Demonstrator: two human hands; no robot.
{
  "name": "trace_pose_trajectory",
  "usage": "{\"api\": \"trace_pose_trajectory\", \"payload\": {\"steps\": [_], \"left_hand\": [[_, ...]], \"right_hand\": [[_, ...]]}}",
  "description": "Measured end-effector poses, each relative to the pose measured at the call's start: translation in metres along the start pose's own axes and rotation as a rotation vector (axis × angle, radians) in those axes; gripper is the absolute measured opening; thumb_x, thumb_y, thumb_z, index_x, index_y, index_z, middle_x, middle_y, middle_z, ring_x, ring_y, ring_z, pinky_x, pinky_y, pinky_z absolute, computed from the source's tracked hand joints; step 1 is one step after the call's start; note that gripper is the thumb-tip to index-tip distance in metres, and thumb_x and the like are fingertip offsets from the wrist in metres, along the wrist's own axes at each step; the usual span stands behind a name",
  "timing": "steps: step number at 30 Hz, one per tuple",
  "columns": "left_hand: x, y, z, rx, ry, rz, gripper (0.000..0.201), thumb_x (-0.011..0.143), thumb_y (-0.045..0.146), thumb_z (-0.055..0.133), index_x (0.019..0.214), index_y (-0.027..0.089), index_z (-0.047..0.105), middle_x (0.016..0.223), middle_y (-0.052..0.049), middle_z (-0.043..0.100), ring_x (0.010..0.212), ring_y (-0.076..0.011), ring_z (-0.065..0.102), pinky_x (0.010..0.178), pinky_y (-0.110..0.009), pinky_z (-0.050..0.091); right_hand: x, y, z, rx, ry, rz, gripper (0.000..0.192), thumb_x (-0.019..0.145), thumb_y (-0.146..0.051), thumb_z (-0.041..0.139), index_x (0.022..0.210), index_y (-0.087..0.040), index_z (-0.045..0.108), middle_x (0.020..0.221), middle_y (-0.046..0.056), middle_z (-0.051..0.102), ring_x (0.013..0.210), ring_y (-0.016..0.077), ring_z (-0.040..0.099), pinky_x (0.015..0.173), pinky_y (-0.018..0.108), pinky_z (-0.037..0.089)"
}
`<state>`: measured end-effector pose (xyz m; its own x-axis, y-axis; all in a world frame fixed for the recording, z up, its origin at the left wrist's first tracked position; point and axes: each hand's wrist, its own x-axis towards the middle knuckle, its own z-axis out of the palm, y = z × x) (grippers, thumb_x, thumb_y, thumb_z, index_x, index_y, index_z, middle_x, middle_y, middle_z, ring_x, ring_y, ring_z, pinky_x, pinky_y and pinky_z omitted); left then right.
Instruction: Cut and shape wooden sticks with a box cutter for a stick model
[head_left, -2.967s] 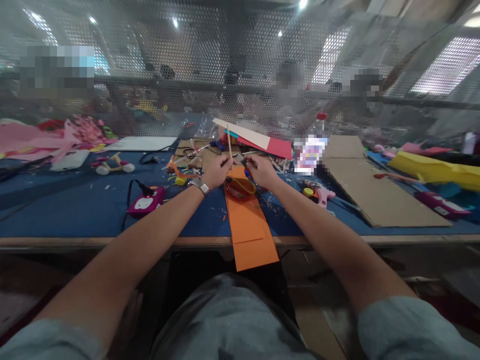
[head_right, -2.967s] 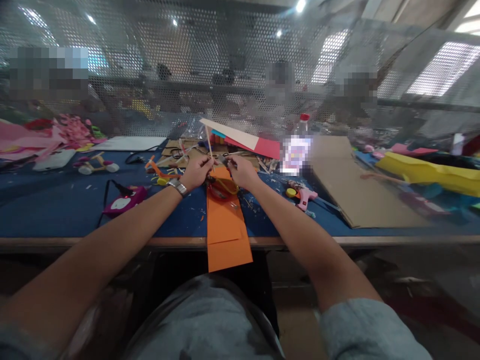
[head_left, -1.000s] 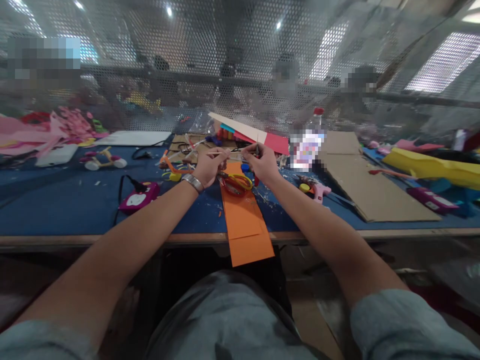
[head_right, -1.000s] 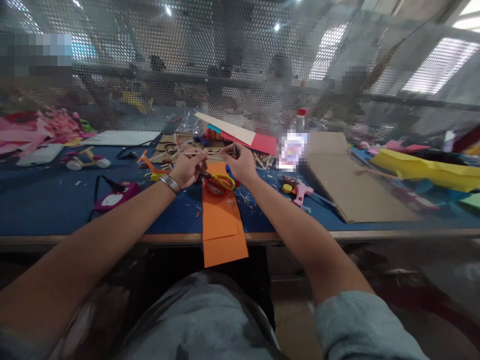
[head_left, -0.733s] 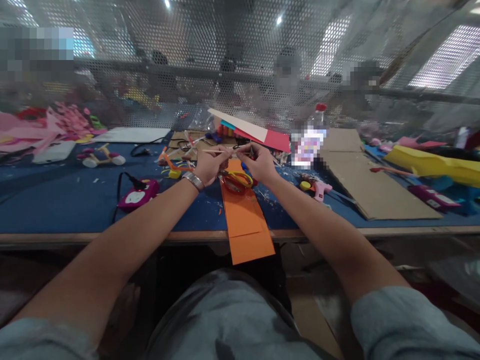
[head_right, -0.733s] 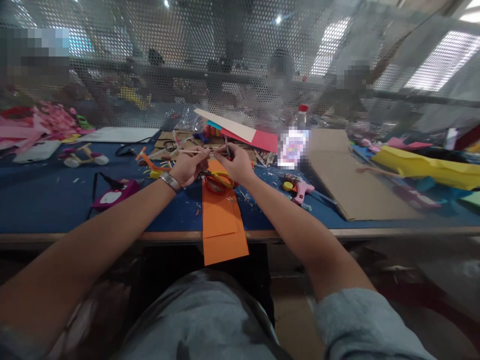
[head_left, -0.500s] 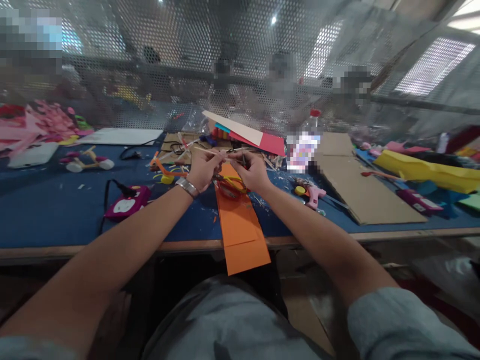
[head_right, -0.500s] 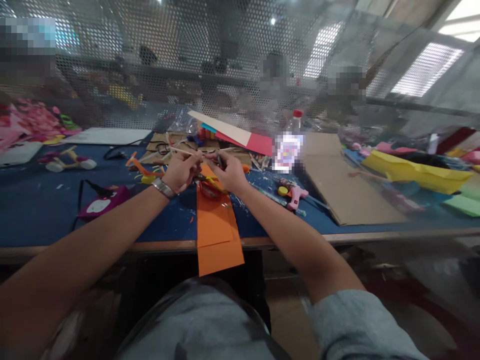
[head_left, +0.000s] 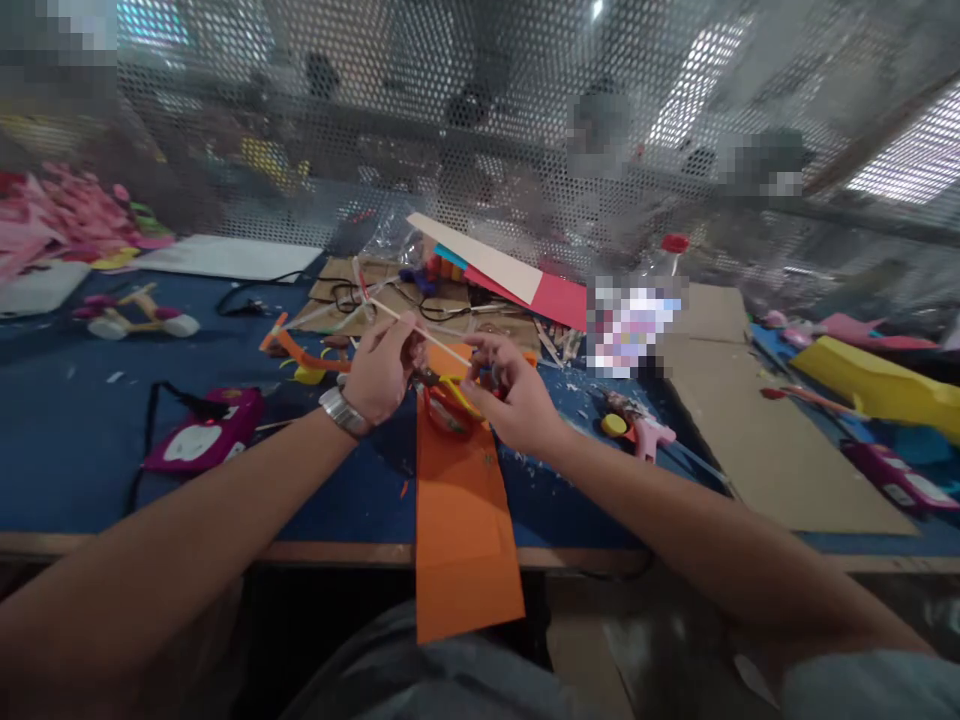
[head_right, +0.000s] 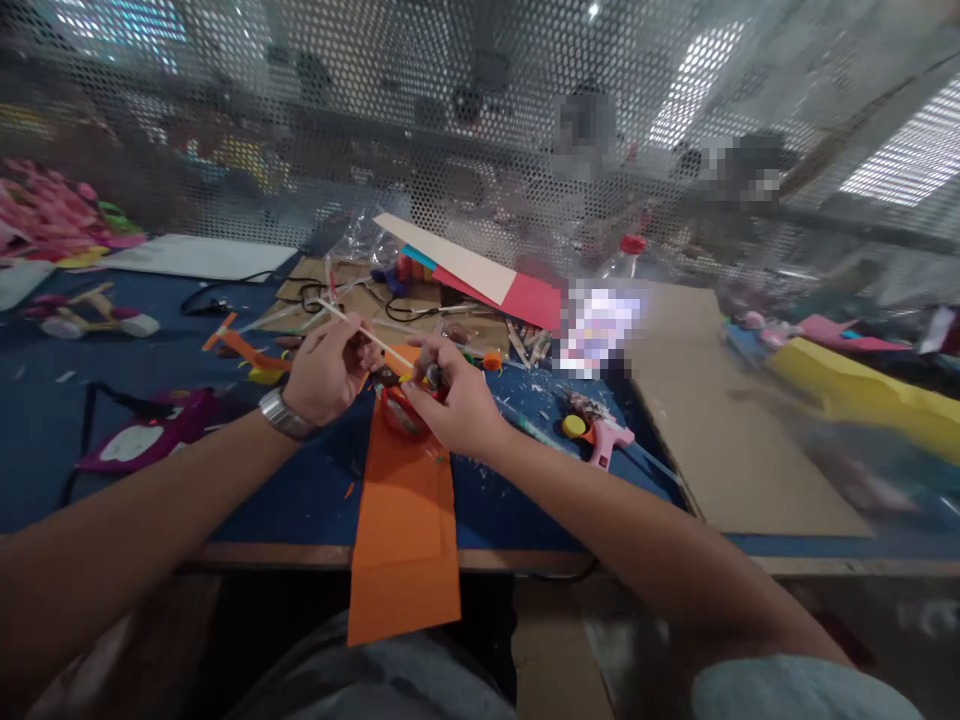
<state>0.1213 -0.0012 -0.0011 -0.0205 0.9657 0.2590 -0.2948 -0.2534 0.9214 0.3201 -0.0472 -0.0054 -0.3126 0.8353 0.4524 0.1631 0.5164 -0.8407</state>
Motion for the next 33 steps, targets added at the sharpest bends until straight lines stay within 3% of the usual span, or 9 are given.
{"api": "trace_pose_trajectory", "payload": {"steps": [5,11,15,18,20,25,29,32,33], "left_hand": [[-0.01,0.002,0.0,0.026,-0.025,-0.039,0.043,0.102,0.05,0.061,0.069,0.023,0.057,0.061,0.001,0.045,0.054,-0.013,0.047,0.054,-0.028,0.044],[-0.025,0.007,0.01,0.148,-0.155,-0.055,0.07,0.101,0.078,0.052,0.058,0.025,0.037,0.056,0.002,0.035,0.053,-0.0141,0.039,0.052,-0.032,0.037],[-0.043,0.021,0.022,0.222,-0.367,-0.112,0.068,0.095,0.084,0.056,0.066,0.023,0.054,0.059,0.001,0.047,0.051,-0.0123,0.039,0.047,-0.03,0.032],[-0.058,0.034,0.031,0.216,-0.489,-0.155,0.062,0.101,0.078,0.053,0.074,0.023,0.059,0.065,-0.001,0.055,0.055,-0.0127,0.047,0.05,-0.028,0.036],[-0.065,0.04,0.032,0.161,-0.538,-0.209,0.06,0.103,0.076,0.052,0.078,0.023,0.061,0.064,0.0,0.054,0.054,-0.0124,0.045,0.049,-0.028,0.035],[-0.081,0.037,0.017,-0.065,-0.57,-0.435,0.063,0.099,0.079,0.054,0.073,0.022,0.059,0.057,0.004,0.042,0.048,-0.0109,0.035,0.046,-0.028,0.023],[-0.102,0.035,0.005,-0.075,-0.592,-0.531,0.066,0.097,0.083,0.054,0.074,0.021,0.055,0.061,0.003,0.045,0.048,-0.0095,0.037,0.046,-0.027,0.025],[-0.114,0.054,-0.002,-0.031,-0.6,-0.659,0.06,0.104,0.078,0.044,0.082,0.022,0.049,0.063,0.008,0.037,0.05,-0.0087,0.031,0.048,-0.024,0.027],[-0.115,0.067,-0.007,0.058,-0.61,-0.642,0.058,0.107,0.074,0.042,0.082,0.022,0.049,0.065,0.006,0.042,0.053,-0.0092,0.035,0.051,-0.024,0.032]], "right_hand": [[-0.02,0.009,-0.009,0.144,0.007,0.207,0.032,0.099,-0.038,0.068,0.13,-0.032,0.061,0.091,-0.001,0.063,0.069,0.0168,0.057,0.067,0.033,0.052],[-0.037,0.015,-0.016,-0.006,-0.088,0.224,0.028,0.105,-0.041,0.063,0.132,-0.036,0.066,0.085,0.001,0.064,0.068,0.0208,0.058,0.065,0.038,0.051],[-0.041,0.023,-0.014,-0.015,-0.098,0.253,0.025,0.103,-0.042,0.066,0.127,-0.038,0.07,0.081,0.0,0.065,0.065,0.0217,0.058,0.061,0.037,0.051],[-0.038,0.025,-0.014,0.001,-0.081,0.234,0.01,0.096,-0.043,0.074,0.102,-0.035,0.074,0.078,0.002,0.065,0.069,0.0244,0.062,0.066,0.039,0.055],[-0.036,0.025,-0.014,-0.002,-0.059,0.226,0.015,0.089,-0.044,0.082,0.088,-0.033,0.072,0.076,0.002,0.065,0.072,0.0259,0.066,0.07,0.041,0.057],[-0.036,0.024,-0.018,0.019,0.008,0.352,0.027,0.089,-0.056,0.08,0.104,-0.033,0.078,0.078,0.004,0.071,0.062,0.0232,0.063,0.059,0.038,0.053],[-0.04,0.023,-0.023,-0.146,-0.021,0.273,0.021,0.096,-0.048,0.075,0.102,-0.029,0.08,0.08,0.004,0.073,0.065,0.0202,0.065,0.062,0.034,0.053],[-0.041,0.021,-0.026,-0.24,-0.084,0.215,0.015,0.101,-0.037,0.071,0.107,-0.027,0.08,0.089,0.003,0.078,0.078,0.0197,0.073,0.07,0.029,0.056],[-0.042,0.02,-0.026,-0.25,-0.094,0.202,0.014,0.102,-0.034,0.07,0.107,-0.027,0.08,0.089,0.003,0.079,0.079,0.0189,0.074,0.069,0.027,0.056]]}}
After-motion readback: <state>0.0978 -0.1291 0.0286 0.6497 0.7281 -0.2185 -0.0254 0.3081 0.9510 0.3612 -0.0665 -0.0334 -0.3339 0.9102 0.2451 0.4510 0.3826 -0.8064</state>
